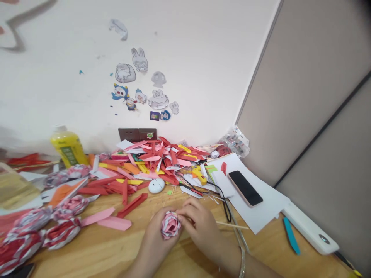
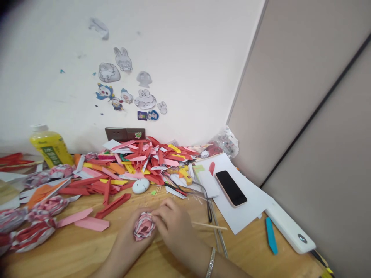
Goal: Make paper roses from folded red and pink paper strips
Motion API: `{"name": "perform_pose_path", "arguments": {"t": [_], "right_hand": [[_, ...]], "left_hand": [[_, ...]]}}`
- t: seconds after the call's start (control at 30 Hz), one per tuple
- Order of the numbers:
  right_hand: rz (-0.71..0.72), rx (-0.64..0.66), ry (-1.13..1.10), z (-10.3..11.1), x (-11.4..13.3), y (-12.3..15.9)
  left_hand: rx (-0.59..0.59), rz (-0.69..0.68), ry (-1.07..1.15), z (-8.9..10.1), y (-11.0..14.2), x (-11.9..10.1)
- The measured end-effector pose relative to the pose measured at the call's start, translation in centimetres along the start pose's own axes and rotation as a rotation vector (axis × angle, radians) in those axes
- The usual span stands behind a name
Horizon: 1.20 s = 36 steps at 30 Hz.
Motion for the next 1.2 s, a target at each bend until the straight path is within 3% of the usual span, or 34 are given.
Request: {"name": "perform_pose_path", "arguments": {"t": [0.43,0.77,1.2], "right_hand": [[-0.029,0.113,0.138,1.0,0.2,-0.7],[0.012,0.069,0.003,1.4,0.1,-0.7],[0.083,-0.042,0.035,0.3,-0.1,-0.1]], "left_hand": [[0.008,-0.051,-0.051,0.0,0.0,-0.2],[0.022,-0.045,-0.033,0.0,0.1,0.0],[0.038,-0.084,-0.077,0.0,0.1,0.1]]}}
Point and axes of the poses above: each hand's wrist, its own y-axis away from the middle knuckle, its own z-axis out of the back of the hand, x = y × z, the point moved 1 cm from there along -y, towards the middle knuckle, and after that the axes turned 11 degrees about -y, right-handed, at the moved point
